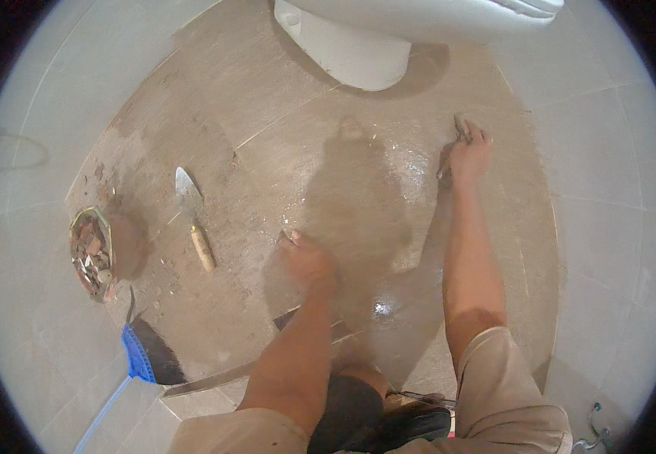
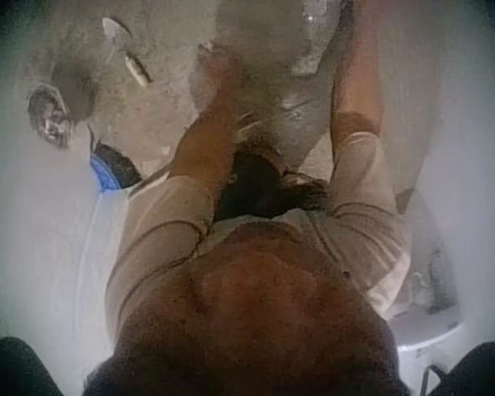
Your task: The person cleans a tiled bathroom floor by hand, using a cloth to wipe away debris and water. They gather debris into a bucket and wipe around the base of the toilet and other fixtures.
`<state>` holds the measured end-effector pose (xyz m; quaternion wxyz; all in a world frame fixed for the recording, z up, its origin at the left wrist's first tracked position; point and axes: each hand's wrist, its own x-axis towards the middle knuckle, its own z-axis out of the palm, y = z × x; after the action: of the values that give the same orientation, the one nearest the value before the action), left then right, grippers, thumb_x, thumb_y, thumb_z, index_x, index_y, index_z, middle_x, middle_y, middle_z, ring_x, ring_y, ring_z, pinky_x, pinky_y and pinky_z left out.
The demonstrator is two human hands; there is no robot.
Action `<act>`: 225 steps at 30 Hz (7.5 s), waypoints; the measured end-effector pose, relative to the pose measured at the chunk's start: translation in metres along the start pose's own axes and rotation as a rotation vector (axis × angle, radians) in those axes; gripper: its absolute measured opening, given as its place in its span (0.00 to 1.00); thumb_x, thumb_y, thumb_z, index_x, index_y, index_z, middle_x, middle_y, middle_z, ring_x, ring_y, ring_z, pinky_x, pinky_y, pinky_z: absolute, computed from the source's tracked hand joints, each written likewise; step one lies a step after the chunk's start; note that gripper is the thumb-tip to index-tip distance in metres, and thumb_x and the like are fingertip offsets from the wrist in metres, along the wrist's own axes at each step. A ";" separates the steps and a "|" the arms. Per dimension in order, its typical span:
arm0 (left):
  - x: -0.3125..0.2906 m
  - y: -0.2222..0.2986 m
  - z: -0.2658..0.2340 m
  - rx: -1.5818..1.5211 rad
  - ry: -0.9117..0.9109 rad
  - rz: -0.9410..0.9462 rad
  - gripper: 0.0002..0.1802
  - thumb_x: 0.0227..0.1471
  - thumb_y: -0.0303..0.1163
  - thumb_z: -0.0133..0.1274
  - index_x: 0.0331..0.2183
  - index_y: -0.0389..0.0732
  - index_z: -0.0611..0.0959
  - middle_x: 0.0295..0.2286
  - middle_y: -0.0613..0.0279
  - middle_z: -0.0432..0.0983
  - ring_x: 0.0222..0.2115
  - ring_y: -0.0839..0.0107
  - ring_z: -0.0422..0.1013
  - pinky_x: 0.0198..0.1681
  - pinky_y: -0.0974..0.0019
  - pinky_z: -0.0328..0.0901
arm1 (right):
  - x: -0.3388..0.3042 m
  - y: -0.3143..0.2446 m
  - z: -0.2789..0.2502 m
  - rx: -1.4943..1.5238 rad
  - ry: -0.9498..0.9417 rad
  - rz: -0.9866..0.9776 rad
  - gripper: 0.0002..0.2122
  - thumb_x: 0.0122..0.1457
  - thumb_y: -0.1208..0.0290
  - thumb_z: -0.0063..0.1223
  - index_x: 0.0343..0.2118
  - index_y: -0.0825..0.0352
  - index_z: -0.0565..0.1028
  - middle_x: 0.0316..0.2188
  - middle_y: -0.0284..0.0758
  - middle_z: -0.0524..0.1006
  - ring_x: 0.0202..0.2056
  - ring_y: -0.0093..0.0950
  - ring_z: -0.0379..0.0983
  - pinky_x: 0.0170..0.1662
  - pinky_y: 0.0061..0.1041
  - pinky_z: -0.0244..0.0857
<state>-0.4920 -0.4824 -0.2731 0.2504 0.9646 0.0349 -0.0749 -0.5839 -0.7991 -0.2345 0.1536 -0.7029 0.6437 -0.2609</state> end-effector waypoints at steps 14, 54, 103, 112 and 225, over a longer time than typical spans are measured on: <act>0.002 0.007 -0.011 0.001 -0.114 0.008 0.31 0.71 0.44 0.37 0.57 0.23 0.72 0.54 0.27 0.70 0.56 0.35 0.67 0.60 0.43 0.61 | -0.144 0.009 -0.051 0.207 0.055 -0.122 0.22 0.62 0.77 0.51 0.60 0.63 0.76 0.56 0.49 0.74 0.59 0.47 0.68 0.63 0.44 0.61; 0.000 0.005 -0.013 -0.082 -0.155 -0.088 0.32 0.70 0.44 0.36 0.61 0.26 0.69 0.55 0.28 0.69 0.57 0.33 0.67 0.59 0.43 0.63 | -0.092 -0.096 0.049 0.028 0.038 -0.029 0.22 0.60 0.72 0.56 0.59 0.59 0.76 0.57 0.46 0.76 0.57 0.45 0.74 0.63 0.43 0.65; -0.006 0.018 -0.015 -0.095 -0.193 -0.125 0.31 0.72 0.46 0.35 0.63 0.30 0.68 0.56 0.31 0.70 0.54 0.36 0.71 0.58 0.41 0.66 | -0.113 0.017 -0.091 0.565 -0.336 0.291 0.23 0.67 0.68 0.47 0.64 0.62 0.72 0.63 0.42 0.72 0.65 0.37 0.65 0.68 0.38 0.56; 0.002 -0.006 0.004 -0.225 -0.143 0.014 0.28 0.71 0.42 0.39 0.60 0.28 0.70 0.51 0.28 0.72 0.53 0.37 0.71 0.58 0.43 0.64 | -0.157 0.078 -0.095 -0.522 -0.084 0.053 0.31 0.67 0.59 0.52 0.71 0.61 0.61 0.59 0.57 0.70 0.58 0.52 0.68 0.63 0.49 0.60; -0.089 0.227 0.127 0.536 -0.219 1.050 0.39 0.61 0.41 0.47 0.67 0.34 0.58 0.69 0.43 0.49 0.71 0.42 0.41 0.71 0.32 0.32 | 0.300 -0.128 0.169 -0.001 -0.291 -0.765 0.17 0.61 0.66 0.57 0.54 0.51 0.82 0.58 0.38 0.76 0.59 0.42 0.71 0.58 0.39 0.70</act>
<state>-0.5721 -0.7446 -0.2597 0.0039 0.8691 -0.4925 -0.0462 -0.3726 -1.0991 -0.2509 0.1348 -0.9212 0.3073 -0.1968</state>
